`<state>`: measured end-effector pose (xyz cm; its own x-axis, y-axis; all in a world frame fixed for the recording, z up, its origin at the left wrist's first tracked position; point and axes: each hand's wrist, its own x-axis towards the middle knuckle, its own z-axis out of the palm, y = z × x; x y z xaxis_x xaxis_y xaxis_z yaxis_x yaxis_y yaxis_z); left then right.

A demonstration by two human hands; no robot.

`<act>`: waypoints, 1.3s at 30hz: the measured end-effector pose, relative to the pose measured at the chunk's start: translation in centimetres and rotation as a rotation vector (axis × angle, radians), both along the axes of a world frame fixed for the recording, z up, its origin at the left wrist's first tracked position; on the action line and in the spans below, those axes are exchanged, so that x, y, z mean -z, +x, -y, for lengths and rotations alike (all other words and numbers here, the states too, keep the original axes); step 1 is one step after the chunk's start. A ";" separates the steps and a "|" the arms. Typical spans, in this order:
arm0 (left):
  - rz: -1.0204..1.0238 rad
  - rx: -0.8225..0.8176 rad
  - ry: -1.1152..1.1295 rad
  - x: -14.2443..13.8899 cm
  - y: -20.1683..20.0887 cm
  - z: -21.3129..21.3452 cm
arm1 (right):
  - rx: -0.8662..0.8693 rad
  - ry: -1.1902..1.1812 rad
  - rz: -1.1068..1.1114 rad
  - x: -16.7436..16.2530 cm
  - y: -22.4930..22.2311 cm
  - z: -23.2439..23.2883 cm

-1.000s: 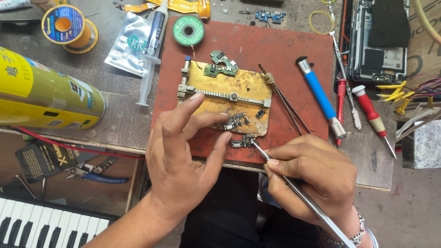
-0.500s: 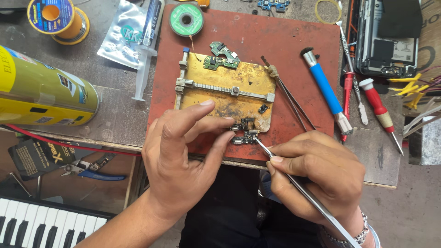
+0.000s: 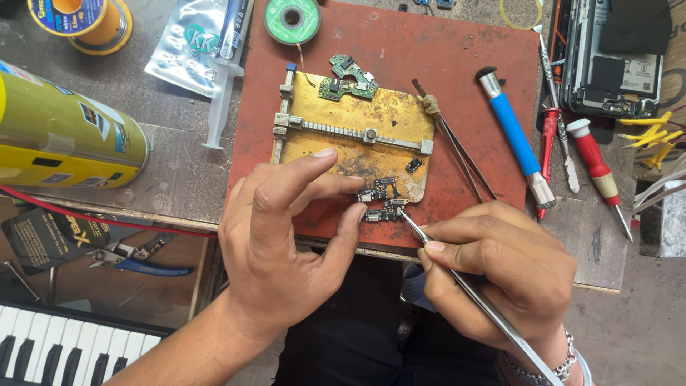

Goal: The person works on a small phone motherboard clamped in a circuit board holder at a repair bench. They use tweezers to pick, position, and press tiny components on the board, occasionally reaching for items on the cluttered desk and touching the board with a tool while a phone plays video nearby.

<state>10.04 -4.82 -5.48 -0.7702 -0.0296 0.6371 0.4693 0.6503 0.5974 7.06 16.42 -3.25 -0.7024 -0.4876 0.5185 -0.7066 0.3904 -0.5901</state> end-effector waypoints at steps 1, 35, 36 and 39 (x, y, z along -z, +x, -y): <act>0.002 -0.001 0.000 0.0 0.0 0.0 | 0.001 0.001 0.000 0.0 0.0 0.0; -0.083 0.133 -0.010 0.9 0.0 0.7 | -0.003 -0.012 -0.012 0.1 0.3 -0.1; -0.091 0.131 -0.017 1.0 0.0 0.7 | -0.008 -0.017 -0.009 0.2 0.3 -0.1; -0.101 0.132 -0.018 1.1 0.1 0.7 | -0.010 -0.016 -0.001 0.2 0.3 0.0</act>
